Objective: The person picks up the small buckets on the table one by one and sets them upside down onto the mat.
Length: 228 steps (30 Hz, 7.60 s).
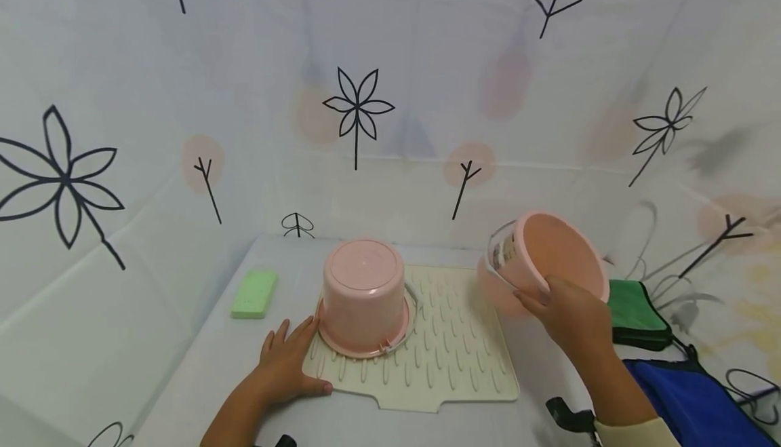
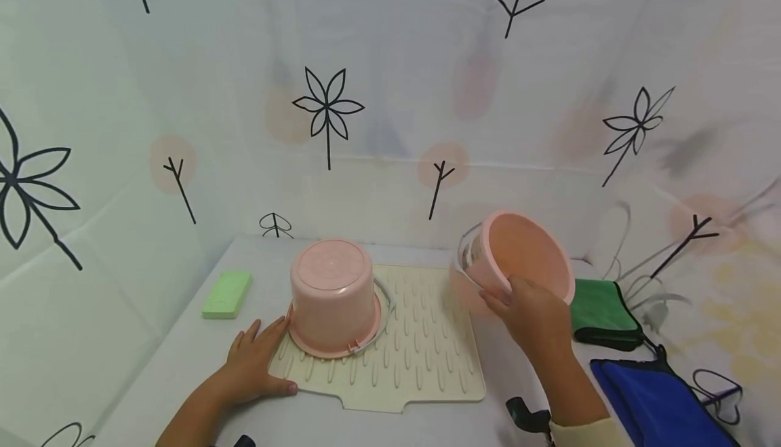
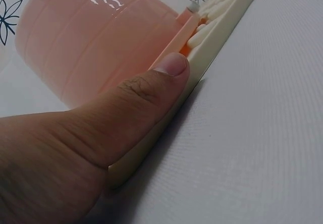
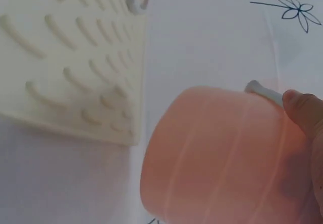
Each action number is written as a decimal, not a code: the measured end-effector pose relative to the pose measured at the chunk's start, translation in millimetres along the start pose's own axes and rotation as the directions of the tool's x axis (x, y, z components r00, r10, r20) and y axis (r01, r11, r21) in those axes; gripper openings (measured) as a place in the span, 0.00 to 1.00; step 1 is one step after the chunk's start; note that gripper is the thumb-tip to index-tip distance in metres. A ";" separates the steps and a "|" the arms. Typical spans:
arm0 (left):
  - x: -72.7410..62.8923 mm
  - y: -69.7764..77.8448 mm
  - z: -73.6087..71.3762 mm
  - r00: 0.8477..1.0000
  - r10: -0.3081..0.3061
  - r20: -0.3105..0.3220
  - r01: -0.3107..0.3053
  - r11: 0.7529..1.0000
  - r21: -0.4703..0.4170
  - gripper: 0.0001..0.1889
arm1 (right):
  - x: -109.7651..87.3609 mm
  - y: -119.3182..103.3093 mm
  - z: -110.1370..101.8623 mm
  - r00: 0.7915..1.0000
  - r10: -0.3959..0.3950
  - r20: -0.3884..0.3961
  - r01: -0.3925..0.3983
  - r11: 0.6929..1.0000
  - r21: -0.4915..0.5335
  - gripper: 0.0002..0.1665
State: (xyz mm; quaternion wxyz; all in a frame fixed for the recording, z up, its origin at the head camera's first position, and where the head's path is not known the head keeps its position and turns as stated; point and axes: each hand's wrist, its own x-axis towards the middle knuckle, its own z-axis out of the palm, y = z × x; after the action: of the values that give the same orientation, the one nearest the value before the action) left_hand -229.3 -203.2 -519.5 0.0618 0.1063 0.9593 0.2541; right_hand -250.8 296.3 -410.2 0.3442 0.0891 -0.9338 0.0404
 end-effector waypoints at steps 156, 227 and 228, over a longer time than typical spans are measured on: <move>65.0 212.8 11.4 0.852 0.457 -0.256 -0.503 0.850 -0.156 0.64 | -86.1 -57.3 6.9 0.805 0.450 0.386 -0.531 0.258 0.807 0.38; 106.6 290.9 -90.4 0.871 0.484 0.086 -0.461 0.743 0.486 0.59 | -124.3 -24.0 34.8 0.673 0.069 0.737 -0.477 0.801 0.360 0.52; 107.7 292.7 -87.4 0.877 0.471 0.097 -0.455 0.748 0.484 0.59 | -123.7 -23.9 34.7 0.673 0.071 0.736 -0.475 0.805 0.356 0.52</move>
State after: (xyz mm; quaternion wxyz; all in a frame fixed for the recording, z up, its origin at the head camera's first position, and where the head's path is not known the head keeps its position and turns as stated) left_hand -298.3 29.0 -304.5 -0.0473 0.3487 0.9360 0.0103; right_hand -175.8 285.3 -516.6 -0.0781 0.0403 -0.9472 0.3085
